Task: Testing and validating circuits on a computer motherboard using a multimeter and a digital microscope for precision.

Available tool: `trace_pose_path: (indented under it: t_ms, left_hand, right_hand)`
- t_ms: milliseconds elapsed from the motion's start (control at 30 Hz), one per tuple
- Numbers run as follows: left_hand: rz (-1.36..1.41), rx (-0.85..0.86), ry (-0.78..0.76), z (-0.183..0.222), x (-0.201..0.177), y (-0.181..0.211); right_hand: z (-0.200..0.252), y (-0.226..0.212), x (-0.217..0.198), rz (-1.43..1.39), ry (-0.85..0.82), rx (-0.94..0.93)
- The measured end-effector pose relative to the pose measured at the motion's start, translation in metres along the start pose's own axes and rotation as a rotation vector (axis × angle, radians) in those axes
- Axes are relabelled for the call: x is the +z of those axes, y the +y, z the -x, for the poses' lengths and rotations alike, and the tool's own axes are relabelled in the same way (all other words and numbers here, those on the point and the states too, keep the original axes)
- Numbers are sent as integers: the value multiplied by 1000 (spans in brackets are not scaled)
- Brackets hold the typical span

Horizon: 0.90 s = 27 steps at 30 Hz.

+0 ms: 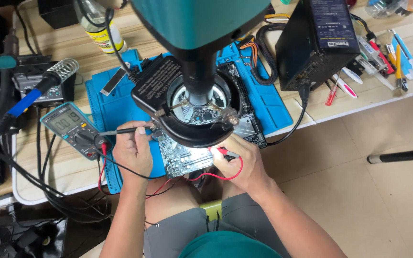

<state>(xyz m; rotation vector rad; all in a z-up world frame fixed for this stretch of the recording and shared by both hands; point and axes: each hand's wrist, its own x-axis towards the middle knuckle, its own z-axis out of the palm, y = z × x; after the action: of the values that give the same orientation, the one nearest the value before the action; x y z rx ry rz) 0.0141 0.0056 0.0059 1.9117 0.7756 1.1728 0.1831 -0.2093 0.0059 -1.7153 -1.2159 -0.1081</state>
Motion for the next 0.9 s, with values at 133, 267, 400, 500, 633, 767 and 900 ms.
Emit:
trace_pose_path:
  t_ms: [133,267,400,500,633,767,900]
  left_hand:
    - [-26,4,-1,0,2,4]
    - [-36,-6,-20,1,1,9]
    - [-45,-15,-22,1,1,7]
    - [-40,-12,-6,1,2,5]
    - [-47,-7,-5,0,1,0]
    - [-22,-18,-16,0,1,-1]
    - [-4,-19,-21,0,1,-1]
  right_hand:
    - [4,5,3,-30,42,0]
    - [2,-1,1,-38,44,1]
    - [-3,-5,-2,-63,37,-9]
    - [-6,-10,-5,-69,33,9]
    - [-4,-7,-2,-38,36,-1]
    - [-2,-5,0,-49,44,0]
    - [-2,-6,1,-33,61,-14]
